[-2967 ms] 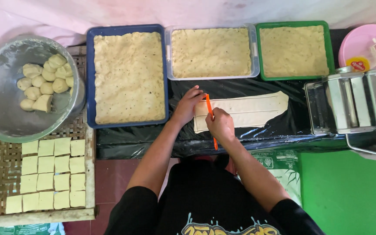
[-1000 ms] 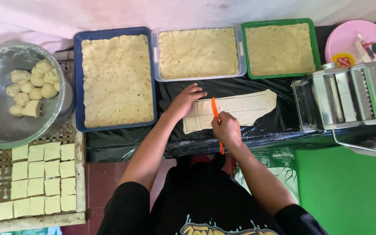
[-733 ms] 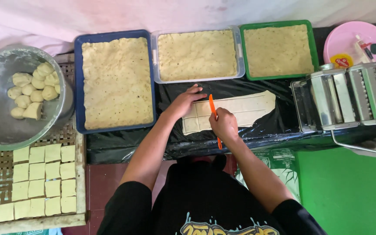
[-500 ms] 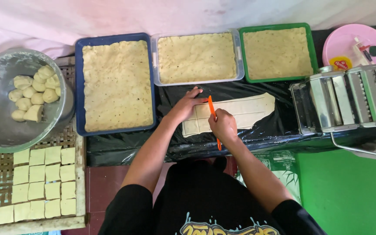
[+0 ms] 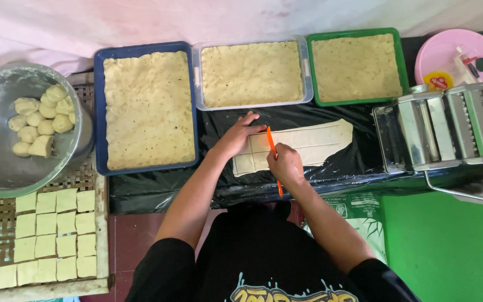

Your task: Cutting sheets of dough into smaller square pieces and separating them on a workspace.

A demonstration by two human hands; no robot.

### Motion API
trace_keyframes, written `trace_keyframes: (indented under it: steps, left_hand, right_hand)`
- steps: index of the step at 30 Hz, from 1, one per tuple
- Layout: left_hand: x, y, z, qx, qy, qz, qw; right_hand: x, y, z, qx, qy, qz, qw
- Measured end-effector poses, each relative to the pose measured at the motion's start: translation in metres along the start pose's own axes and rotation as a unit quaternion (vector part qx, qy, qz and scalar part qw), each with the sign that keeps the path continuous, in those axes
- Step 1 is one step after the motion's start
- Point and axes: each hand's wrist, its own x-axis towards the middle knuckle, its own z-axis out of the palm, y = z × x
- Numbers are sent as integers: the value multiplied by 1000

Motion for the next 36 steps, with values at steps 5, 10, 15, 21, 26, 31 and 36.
trace_keyframes:
  steps: [5, 10, 15, 21, 26, 31, 36]
  left_hand:
    - [0, -14, 10, 4, -10, -1, 1000]
    - [1, 1, -3, 19, -28, -15, 999]
    - [2, 11, -8, 43, -60, -39, 997]
    - [3, 35, -20, 58, -63, -54, 995]
    - [11, 39, -15, 99, -60, -61, 991]
    - [27, 52, 0, 96, -63, -39, 993]
    - [40, 45, 21, 91, -78, -31, 992]
  right_hand:
    - [-26, -9, -13, 0, -25, 14, 1000]
    - [-54, -14, -30, -7, -31, 16, 999]
    - [-78, -26, -52, 6, -62, 33, 997]
    - [-100, -17, -62, 10, -87, 50, 995]
    - [-76, 1, -70, 13, -40, 57, 997]
    - [-33, 22, -69, 6, 12, 58, 998]
    - [-8, 36, -58, -7, 9, 30, 999]
